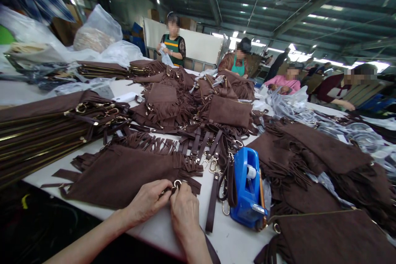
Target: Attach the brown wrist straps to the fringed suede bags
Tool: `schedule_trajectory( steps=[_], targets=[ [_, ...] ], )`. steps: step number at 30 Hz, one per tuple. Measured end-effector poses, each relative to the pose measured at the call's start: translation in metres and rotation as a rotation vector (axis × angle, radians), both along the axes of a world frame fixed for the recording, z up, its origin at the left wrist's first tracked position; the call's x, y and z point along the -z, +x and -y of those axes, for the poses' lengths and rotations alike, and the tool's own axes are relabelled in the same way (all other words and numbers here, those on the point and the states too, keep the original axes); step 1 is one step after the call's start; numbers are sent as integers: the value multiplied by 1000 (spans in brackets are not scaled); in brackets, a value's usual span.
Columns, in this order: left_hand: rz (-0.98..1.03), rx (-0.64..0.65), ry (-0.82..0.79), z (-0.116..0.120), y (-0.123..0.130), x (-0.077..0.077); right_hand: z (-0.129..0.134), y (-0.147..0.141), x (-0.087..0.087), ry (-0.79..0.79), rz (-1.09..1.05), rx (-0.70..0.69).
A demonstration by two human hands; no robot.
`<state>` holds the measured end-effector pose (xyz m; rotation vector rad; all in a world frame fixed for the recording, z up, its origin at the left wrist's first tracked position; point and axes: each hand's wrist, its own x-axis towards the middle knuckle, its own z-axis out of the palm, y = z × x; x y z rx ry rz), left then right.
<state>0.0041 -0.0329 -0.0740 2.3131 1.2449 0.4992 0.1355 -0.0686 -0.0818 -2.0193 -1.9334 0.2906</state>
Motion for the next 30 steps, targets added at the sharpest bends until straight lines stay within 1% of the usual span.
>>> schedule_trajectory(
  steps=[5, 11, 15, 18, 21, 23, 24, 26, 28, 29, 30],
  targets=[
    [-36, -49, -52, 0, 3, -5, 2, 0, 6, 62, -1, -27],
    [-61, -116, -87, -2, 8, -7, 6, -4, 12, 91, 59, -4],
    [-81, -151, -91, -4, 9, -7, 7, -11, 18, 93, 117, 63],
    [-89, -163, -87, -4, 11, -6, 10, -18, 17, 77, 133, 104],
    [-83, -158, -87, -5, 12, -6, 16, -21, 11, 37, 87, 111],
    [-67, -123, -93, -4, 10, -9, 22, -18, 8, 2, 22, 114],
    [-54, -82, -94, -3, 6, -10, 26, -14, 6, -14, -34, 114],
    [-32, 44, -47, 1, -8, -13, 34, -2, 4, -49, -230, 84],
    [-44, 163, 86, 6, -30, -12, 41, 12, 1, -88, -495, 8],
    [-70, 196, 175, 8, -42, -10, 43, 17, -1, -103, -621, -32],
    [-110, 201, 263, 10, -55, -7, 46, 22, -3, -109, -730, -60]
  ],
)
